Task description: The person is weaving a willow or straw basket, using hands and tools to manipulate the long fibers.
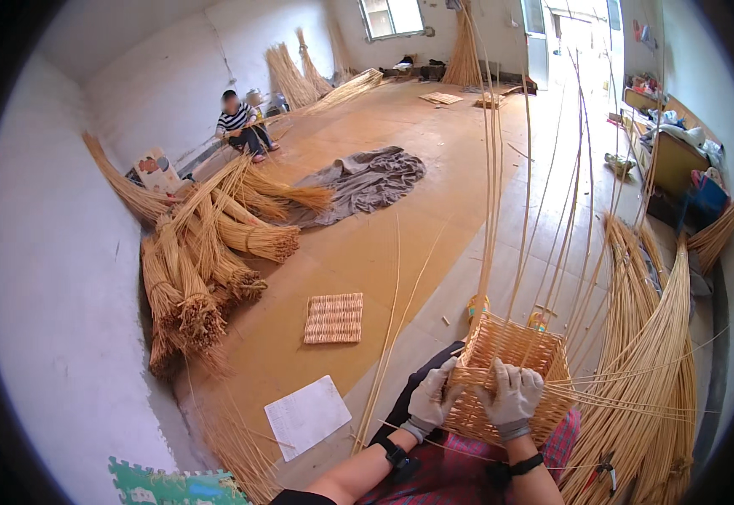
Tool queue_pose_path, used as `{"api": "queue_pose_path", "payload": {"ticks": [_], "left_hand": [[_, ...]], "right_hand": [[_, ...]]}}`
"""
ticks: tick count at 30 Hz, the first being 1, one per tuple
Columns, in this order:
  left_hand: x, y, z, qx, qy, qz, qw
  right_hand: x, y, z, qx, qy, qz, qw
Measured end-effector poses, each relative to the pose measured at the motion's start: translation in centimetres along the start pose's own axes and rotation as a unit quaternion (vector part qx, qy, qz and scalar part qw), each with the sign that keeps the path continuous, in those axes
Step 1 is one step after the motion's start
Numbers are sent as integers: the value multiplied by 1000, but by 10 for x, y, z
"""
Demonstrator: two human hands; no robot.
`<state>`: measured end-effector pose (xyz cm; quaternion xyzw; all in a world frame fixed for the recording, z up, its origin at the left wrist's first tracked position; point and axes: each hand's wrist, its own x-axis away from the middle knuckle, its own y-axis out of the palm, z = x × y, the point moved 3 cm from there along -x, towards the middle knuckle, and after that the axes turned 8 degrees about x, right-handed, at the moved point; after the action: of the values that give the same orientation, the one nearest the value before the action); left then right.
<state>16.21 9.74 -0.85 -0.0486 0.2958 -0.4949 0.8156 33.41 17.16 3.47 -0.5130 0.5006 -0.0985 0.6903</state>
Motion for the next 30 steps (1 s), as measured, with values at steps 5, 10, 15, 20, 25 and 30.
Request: {"api": "queue_pose_path", "payload": {"ticks": [5,10,15,20,25,30], "left_hand": [[2,4,-9,2,-2,-21,1000],[4,4,-10,-12,19,-24,999],[-3,0,-5,-3,48,-24,999],[-6,1,-9,64,-9,-40,997],[-7,1,-9,105,-21,-32,994],[-7,-1,-2,26,12,-31,999]], "right_hand": [[1,1,4,-19,-4,25,999],[2,0,5,-2,-6,-3,1000],[-8,-9,-4,-23,20,0,1000],[-30,0,-9,17,152,-173,973],[-40,3,-11,76,147,-220,961],[-40,2,-10,68,148,-231,959]]}}
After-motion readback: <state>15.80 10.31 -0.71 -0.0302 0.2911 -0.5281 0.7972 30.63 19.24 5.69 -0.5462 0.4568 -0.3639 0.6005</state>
